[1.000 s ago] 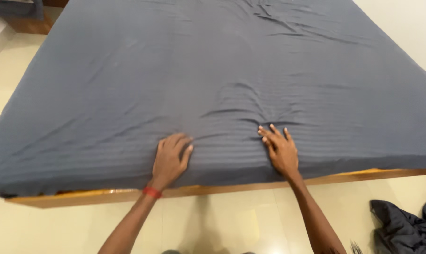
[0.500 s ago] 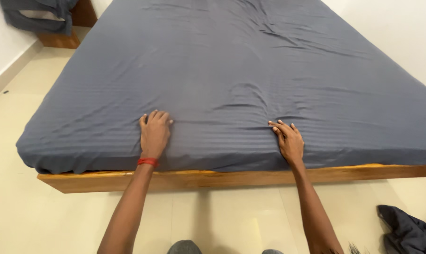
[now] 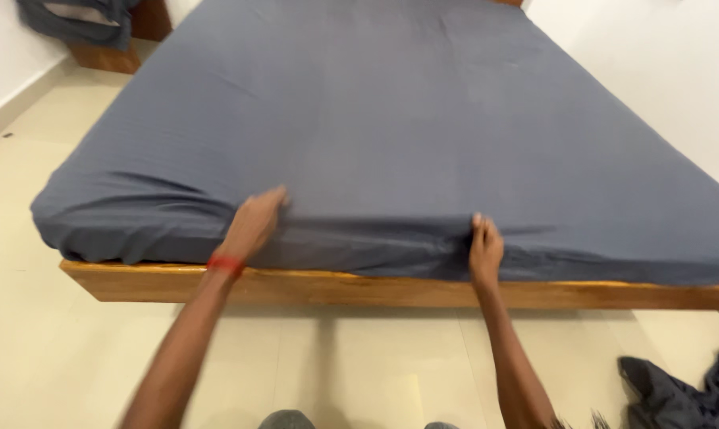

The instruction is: The person smooths and tucks a gray fitted sheet onto a mattress, working around the corners and edges to secure it. They adjust the sheet along the headboard and sides, then tuck the remaining edges under the mattress to complete the task.

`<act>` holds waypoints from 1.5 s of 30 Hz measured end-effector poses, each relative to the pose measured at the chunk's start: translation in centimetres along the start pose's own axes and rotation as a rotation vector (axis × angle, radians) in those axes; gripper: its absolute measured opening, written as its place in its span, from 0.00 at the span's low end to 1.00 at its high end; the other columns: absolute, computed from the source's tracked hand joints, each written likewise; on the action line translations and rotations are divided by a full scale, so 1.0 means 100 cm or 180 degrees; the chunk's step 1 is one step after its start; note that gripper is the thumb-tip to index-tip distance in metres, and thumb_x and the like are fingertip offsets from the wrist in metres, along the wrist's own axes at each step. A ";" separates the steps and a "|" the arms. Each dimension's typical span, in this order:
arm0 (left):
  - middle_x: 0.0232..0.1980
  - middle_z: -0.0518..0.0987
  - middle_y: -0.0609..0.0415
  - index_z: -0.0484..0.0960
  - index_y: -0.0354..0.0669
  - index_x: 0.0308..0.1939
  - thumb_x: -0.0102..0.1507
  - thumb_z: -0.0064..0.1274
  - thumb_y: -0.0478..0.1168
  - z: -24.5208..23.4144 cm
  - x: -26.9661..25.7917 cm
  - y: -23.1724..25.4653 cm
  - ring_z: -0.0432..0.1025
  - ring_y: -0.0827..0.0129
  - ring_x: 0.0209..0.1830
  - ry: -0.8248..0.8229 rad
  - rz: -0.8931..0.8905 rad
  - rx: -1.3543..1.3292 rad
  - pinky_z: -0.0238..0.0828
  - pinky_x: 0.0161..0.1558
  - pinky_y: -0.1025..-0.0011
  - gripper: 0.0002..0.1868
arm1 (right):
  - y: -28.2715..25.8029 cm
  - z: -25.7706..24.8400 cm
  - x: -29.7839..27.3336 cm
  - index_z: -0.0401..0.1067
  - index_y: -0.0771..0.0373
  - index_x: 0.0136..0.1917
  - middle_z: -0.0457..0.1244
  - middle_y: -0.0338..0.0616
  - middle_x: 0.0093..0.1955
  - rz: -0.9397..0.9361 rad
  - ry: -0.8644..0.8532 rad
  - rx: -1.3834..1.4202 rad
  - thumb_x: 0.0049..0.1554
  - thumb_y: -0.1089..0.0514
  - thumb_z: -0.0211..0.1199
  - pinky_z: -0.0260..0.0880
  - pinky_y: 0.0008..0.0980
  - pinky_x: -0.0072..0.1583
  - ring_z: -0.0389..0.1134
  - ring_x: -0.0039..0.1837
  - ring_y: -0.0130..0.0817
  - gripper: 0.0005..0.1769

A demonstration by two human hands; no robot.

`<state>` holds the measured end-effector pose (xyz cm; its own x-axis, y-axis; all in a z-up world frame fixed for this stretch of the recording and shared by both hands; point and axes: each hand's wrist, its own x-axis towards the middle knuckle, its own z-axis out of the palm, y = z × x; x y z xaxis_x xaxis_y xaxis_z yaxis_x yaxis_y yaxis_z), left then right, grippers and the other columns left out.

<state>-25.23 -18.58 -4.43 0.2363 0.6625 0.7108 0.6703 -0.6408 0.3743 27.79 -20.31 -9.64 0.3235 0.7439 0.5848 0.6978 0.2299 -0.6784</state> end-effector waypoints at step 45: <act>0.64 0.65 0.35 0.78 0.41 0.61 0.67 0.55 0.53 -0.162 -0.085 -0.166 0.57 0.40 0.65 0.0988 -0.3298 0.1304 0.57 0.57 0.34 0.25 | -0.048 -0.016 -0.051 0.73 0.51 0.55 0.58 0.35 0.52 -0.0873 -0.0765 -0.1051 0.61 0.51 0.64 0.44 0.43 0.64 0.55 0.58 0.35 0.09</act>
<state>-49.70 -19.84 -7.03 -0.7051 0.6364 0.3129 0.6328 0.3656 0.6825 23.84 -26.26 -8.68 -0.0302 0.8166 0.5765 0.9146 0.2553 -0.3137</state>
